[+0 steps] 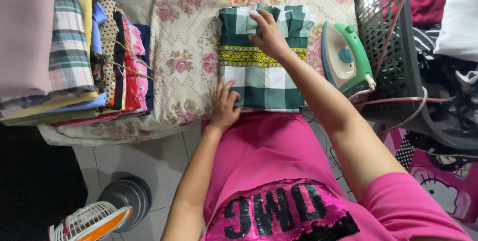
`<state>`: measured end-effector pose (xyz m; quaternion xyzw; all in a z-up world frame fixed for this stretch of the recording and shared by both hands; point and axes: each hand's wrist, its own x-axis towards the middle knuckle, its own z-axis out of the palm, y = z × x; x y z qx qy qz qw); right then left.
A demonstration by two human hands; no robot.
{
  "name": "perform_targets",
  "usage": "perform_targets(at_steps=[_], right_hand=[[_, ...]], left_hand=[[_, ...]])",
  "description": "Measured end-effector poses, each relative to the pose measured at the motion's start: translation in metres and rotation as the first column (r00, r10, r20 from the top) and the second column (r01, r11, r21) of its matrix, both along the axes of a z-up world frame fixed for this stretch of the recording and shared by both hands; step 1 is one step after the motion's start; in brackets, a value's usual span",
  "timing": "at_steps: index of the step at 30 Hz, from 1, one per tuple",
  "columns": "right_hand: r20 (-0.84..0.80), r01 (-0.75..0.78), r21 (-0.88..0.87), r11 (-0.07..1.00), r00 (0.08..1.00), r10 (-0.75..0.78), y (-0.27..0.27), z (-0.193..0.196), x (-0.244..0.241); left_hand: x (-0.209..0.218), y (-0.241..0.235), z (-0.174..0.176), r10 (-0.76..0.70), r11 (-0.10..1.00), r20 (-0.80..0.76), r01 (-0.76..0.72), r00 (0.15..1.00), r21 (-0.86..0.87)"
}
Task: The person is ironing and folding a checkered dress on an ironing board, using a spray bottle and an iron.
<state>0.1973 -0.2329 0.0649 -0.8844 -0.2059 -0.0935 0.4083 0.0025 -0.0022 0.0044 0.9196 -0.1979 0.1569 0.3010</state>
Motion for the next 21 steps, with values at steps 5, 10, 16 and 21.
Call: perform_targets(at_steps=[5,10,16,21], right_hand=[[-0.169,0.149,-0.511,0.846,0.948,-0.268,0.021,-0.079,0.096],[0.02,0.123,-0.302,0.945,0.992,-0.123,0.061,-0.055,0.091],[0.105,0.157,-0.281,0.947,0.986,-0.133,0.042,-0.035,0.05],[0.283,0.294,-0.062,0.954,0.922,-0.266,-0.021,-0.012,-0.02]], left_hand=[[0.006,-0.005,0.005,-0.157,0.985,0.006,0.157,0.988,-0.065],[-0.003,0.003,-0.005,-0.059,0.991,0.031,0.062,0.998,-0.115],[-0.01,0.011,0.0,-0.055,0.989,-0.001,0.054,0.998,-0.137],[-0.013,0.023,0.005,-0.05,0.975,0.026,0.055,0.998,-0.216]])
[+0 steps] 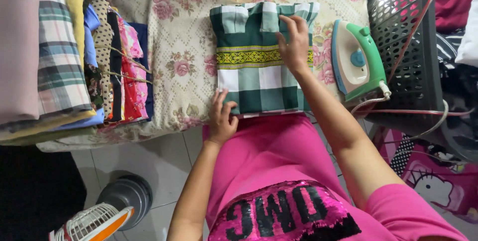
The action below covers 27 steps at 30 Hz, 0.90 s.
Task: The person is ironing and folding a checkered dress on an ironing board, using a spray bottle and an iron.
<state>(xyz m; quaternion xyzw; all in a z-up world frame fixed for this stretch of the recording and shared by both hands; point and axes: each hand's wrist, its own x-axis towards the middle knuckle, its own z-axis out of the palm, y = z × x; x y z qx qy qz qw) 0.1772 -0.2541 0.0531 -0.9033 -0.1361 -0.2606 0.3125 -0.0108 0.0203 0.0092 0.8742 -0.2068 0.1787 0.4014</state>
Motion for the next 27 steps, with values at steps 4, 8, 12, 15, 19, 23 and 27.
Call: perform_targets(at_steps=[4,8,12,15,19,23,27], right_hand=[[-0.095,0.183,-0.132,0.974,0.976,-0.196,-0.053,-0.054,-0.043],[-0.052,0.225,-0.124,0.966,0.971,-0.233,-0.061,-0.047,-0.083],[-0.154,0.253,-0.034,0.967,0.955,-0.255,-0.064,-0.055,-0.126],[-0.212,0.238,-0.009,0.971,0.949,-0.234,-0.073,-0.069,-0.13],[-0.232,0.162,-0.047,0.986,0.958,-0.168,-0.105,-0.062,-0.119],[0.023,0.232,-0.285,0.93,0.972,-0.235,-0.149,-0.01,-0.115],[0.008,0.419,-0.422,0.804,0.889,-0.459,-0.18,0.033,-0.104]], left_hand=[[0.002,0.011,-0.004,-0.003,0.999,-0.141,-0.003,0.99,-0.044],[0.015,0.027,-0.009,0.003,0.966,-0.368,-0.097,0.93,-0.239],[0.04,0.027,-0.045,0.155,0.92,-0.475,-0.302,0.866,-0.251],[0.044,0.01,-0.024,0.05,0.921,-0.525,-0.244,0.849,-0.305],[0.022,-0.011,-0.005,-0.053,0.899,-0.626,-0.236,0.778,-0.37],[0.013,-0.005,-0.058,0.033,0.933,-0.498,-0.206,0.867,-0.296],[0.022,-0.003,-0.028,0.173,0.959,-0.273,-0.225,0.946,-0.171]])
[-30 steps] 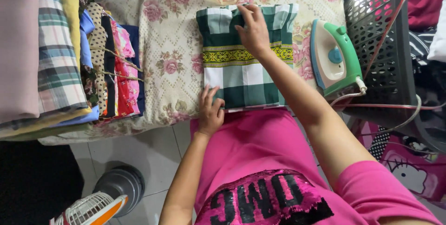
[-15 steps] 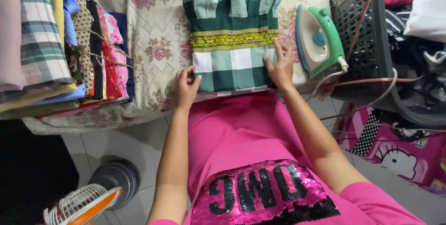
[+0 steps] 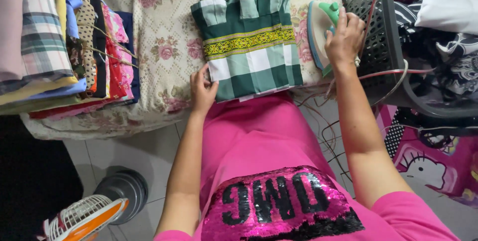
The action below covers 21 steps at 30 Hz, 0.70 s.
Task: The person is ironing and folding a checkered dress on an ironing board, using a spray bottle and an iron.
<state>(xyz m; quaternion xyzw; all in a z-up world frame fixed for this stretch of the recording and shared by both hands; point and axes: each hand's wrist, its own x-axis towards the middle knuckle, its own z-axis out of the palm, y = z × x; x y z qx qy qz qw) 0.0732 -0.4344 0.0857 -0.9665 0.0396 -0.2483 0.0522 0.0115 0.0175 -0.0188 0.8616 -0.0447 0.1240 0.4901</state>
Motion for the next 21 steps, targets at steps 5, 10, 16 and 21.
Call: perform_targets(at_steps=[5,10,16,21], right_hand=[[-0.439,0.275,0.082,0.958,0.873,-0.213,-0.038,-0.021,0.03],[-0.404,0.24,0.333,0.912,0.91,-0.092,-0.015,0.018,0.015],[-0.216,-0.034,0.275,0.961,0.972,0.097,0.054,0.057,0.027],[-0.526,-0.201,0.193,0.96,0.805,0.274,0.137,0.066,0.06]], left_hand=[[0.034,-0.004,-0.007,-0.139,0.945,0.257,0.051,0.956,0.324],[0.029,-0.01,-0.027,-0.042,0.843,-0.05,0.062,0.998,0.534],[0.04,-0.023,0.006,0.022,0.83,-0.151,0.066,0.988,0.554],[0.044,-0.027,0.017,0.036,0.771,-0.236,0.123,0.971,0.625]])
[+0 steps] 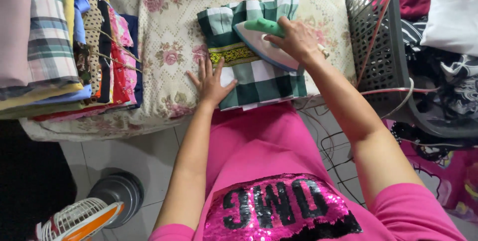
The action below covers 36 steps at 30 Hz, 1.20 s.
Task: The person is ironing and folding a checkered dress on an ironing board, using a spray bottle and an iron.
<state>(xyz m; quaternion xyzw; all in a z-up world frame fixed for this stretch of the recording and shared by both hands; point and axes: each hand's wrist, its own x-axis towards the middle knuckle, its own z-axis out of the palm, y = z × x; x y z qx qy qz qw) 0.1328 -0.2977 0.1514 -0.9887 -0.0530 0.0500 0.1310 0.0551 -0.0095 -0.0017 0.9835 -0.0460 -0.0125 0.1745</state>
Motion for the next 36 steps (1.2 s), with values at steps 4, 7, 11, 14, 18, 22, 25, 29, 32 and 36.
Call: perform_targets(at_steps=[4,7,11,14,18,22,25,29,32,36], right_hand=[[0.102,0.134,-0.003,0.991,0.986,-0.133,-0.001,-0.048,0.047],[0.046,0.248,0.027,0.968,0.967,-0.249,0.0,-0.041,0.049],[-0.138,0.243,0.055,0.969,0.963,-0.233,-0.008,-0.012,0.013],[-0.118,0.227,0.065,0.972,0.969,-0.218,-0.029,-0.002,-0.002],[-0.09,0.09,0.045,0.995,0.992,-0.085,0.008,0.018,-0.015],[0.024,-0.203,-0.094,0.975,0.978,0.207,0.063,-0.011,0.027],[0.185,-0.245,-0.115,0.963,0.947,0.263,0.082,-0.044,0.062],[0.15,-0.175,-0.04,0.984,0.972,0.179,0.087,-0.048,0.077],[0.099,-0.395,-0.101,0.913,0.909,0.404,0.062,-0.035,0.053],[0.035,-0.494,-0.182,0.851,0.861,0.507,0.026,-0.028,0.01]], left_hand=[[-0.001,0.0,-0.008,-0.009,1.0,0.09,0.009,0.996,-0.001],[0.0,0.001,-0.01,-0.007,1.0,0.125,0.007,0.992,0.0],[-0.002,0.001,-0.02,0.014,1.0,0.186,-0.014,0.982,0.0],[-0.001,0.0,-0.021,0.013,1.0,0.195,-0.013,0.981,0.002],[-0.005,-0.002,-0.018,0.021,1.0,0.189,-0.019,0.982,-0.014],[0.001,0.001,-0.012,0.032,0.999,0.118,-0.03,0.992,-0.019],[0.0,0.002,-0.025,0.036,0.999,0.149,-0.033,0.988,-0.028],[0.001,0.006,-0.029,0.026,0.999,0.163,-0.021,0.986,-0.031],[0.002,0.012,-0.044,0.022,0.984,0.288,0.03,0.957,-0.175],[0.018,0.03,-0.071,0.084,0.871,0.258,0.055,0.962,-0.488]])
